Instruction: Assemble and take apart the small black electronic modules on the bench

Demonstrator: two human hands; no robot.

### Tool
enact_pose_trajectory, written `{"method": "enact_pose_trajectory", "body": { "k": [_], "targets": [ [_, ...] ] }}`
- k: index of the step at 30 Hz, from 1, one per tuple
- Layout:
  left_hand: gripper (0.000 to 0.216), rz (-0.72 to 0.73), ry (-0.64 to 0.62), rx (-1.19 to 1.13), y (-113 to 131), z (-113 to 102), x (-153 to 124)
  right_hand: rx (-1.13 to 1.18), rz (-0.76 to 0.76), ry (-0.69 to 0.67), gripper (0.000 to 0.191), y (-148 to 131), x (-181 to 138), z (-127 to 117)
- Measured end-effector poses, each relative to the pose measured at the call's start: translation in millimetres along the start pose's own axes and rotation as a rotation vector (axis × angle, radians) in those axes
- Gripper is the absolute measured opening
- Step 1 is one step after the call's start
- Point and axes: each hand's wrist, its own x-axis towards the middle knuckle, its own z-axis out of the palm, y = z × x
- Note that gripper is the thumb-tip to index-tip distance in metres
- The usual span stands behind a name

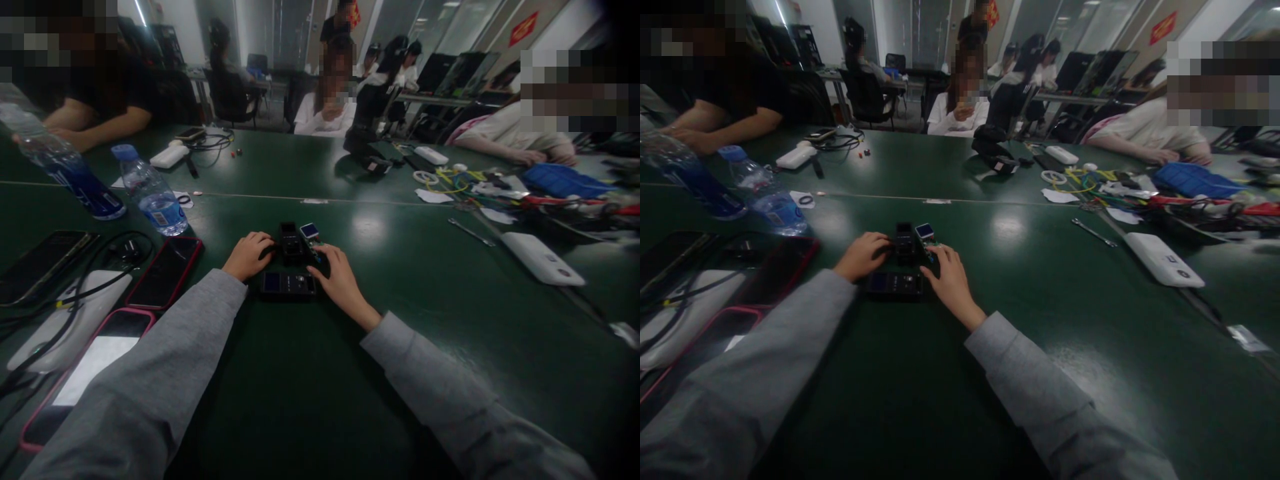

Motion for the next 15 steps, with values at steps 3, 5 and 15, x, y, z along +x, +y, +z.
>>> {"method": "enact_pose_trajectory", "body": {
  "k": [3,5,15],
  "targets": [
    [0.025,0.004,0.0,0.001,-1,0,0,-0.009,0.059,0.064,0.026,3,-1,-4],
    [0.025,0.005,0.001,0.0,-1,-1,0,-0.005,0.089,0.094,0.021,8,-2,-10],
    [0.027,-0.005,-0.008,-0.006,-1,0,-1,-0.133,0.349,0.171,0.064,110,-124,-157]
  ]
}}
